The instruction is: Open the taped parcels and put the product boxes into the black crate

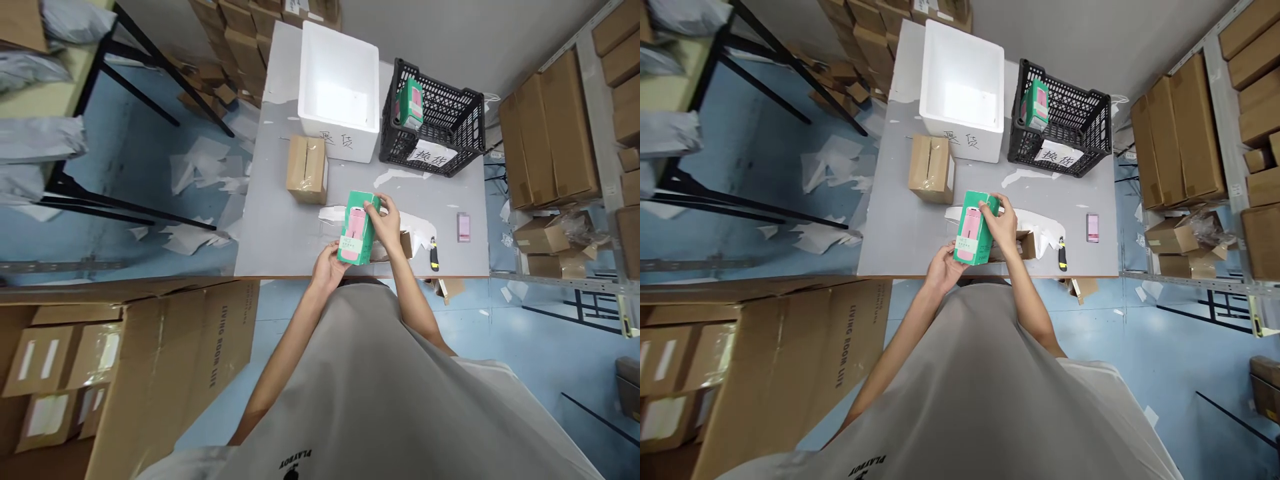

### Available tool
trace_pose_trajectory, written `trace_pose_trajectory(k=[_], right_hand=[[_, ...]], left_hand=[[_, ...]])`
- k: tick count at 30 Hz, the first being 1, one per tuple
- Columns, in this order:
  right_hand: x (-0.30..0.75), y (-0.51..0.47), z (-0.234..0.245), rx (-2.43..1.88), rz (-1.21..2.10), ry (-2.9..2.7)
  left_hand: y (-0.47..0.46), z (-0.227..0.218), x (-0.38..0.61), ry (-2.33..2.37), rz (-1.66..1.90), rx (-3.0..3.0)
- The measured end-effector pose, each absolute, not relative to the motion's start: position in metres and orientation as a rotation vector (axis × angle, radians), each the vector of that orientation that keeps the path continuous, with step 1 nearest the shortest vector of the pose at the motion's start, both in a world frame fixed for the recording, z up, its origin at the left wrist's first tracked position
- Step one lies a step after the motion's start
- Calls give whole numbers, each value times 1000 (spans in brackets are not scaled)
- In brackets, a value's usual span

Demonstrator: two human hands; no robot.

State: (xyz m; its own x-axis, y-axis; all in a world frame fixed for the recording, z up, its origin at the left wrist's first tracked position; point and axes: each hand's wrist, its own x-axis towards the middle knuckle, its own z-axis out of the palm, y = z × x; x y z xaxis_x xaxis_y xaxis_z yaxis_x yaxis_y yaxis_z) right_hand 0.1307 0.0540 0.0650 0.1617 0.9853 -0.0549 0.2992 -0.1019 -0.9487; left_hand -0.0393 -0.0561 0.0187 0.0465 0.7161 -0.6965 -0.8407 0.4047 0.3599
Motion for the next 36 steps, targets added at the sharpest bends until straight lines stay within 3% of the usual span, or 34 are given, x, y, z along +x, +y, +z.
trace_pose_trajectory(k=[36], right_hand=[[135, 36, 73, -1533, 963, -1266]], left_hand=[[-67, 25, -46, 955, 1216, -85]])
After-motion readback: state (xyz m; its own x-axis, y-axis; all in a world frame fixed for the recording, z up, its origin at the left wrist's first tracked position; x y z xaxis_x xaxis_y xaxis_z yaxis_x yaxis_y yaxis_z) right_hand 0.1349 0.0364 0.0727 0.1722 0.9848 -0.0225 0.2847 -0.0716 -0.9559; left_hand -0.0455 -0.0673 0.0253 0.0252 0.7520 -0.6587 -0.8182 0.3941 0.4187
